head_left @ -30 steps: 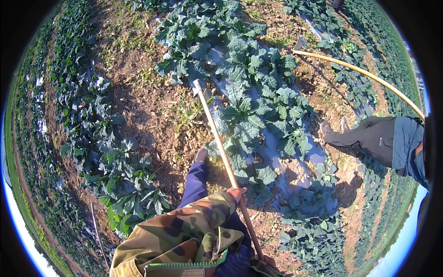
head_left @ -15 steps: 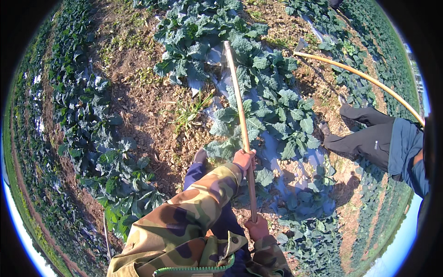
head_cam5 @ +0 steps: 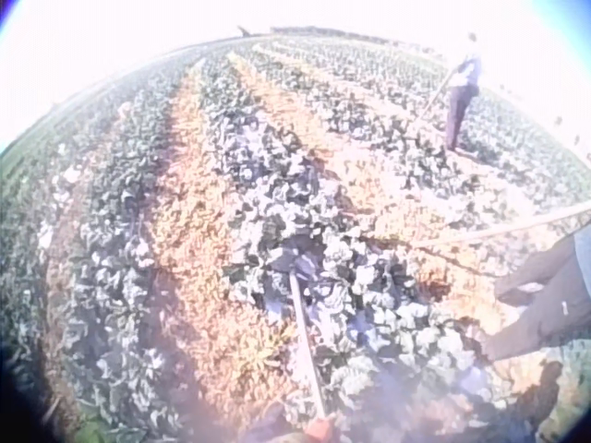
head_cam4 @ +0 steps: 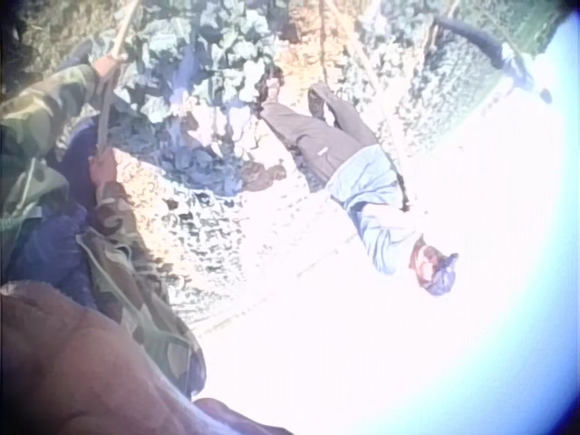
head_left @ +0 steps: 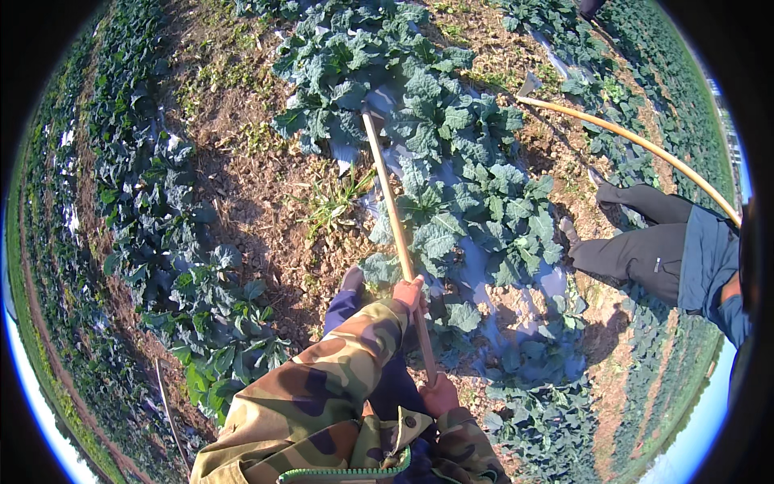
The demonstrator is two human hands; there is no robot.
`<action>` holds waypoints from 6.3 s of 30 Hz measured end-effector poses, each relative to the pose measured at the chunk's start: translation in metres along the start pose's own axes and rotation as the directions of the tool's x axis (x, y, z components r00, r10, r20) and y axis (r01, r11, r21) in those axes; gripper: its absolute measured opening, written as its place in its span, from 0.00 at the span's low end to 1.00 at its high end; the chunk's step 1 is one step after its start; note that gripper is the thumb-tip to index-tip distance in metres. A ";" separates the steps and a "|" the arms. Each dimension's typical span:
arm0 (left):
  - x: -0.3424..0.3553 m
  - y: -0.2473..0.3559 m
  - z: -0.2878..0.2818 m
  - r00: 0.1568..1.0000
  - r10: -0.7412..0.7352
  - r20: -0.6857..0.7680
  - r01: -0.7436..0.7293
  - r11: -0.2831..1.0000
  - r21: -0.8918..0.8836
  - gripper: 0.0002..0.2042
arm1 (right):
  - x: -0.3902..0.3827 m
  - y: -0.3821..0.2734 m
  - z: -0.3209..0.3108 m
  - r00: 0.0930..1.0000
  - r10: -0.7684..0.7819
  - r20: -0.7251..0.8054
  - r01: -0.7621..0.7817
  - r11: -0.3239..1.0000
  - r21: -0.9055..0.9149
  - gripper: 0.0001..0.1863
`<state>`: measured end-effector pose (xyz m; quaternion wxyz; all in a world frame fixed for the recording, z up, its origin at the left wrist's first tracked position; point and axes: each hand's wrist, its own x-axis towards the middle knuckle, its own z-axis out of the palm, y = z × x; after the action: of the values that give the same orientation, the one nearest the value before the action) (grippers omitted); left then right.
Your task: The person uses a long-handled hoe to loosen soil and remove weeds between rows of leafy green crops. The person walks forward along the row, repeatedly striking the ground with the hoe while two other workers perform the same task in adjacent rows.
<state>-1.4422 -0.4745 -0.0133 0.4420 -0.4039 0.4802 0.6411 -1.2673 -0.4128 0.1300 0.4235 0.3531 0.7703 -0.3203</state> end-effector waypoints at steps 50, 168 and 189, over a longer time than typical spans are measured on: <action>-0.070 -0.100 -0.011 0.942 -0.335 0.012 0.317 0.877 -0.362 0.08 | -0.149 0.158 -0.029 0.970 0.239 -0.032 -0.237 0.918 -0.319 0.12; -0.080 -0.051 0.013 0.947 0.055 0.316 0.151 0.793 -0.590 0.07 | -0.151 0.015 -0.077 0.602 -0.714 -0.358 0.329 0.630 -0.703 0.12; -0.039 -0.152 -0.051 0.984 -0.176 -0.014 0.139 0.823 -0.550 0.10 | -0.236 0.052 -0.159 0.885 -0.461 -0.066 0.347 0.747 -0.568 0.15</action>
<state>-1.2812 -0.5090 -0.0264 0.3438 -0.5718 0.2562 0.6994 -1.2004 -0.3231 0.3967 0.3452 0.0736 0.9256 -0.1368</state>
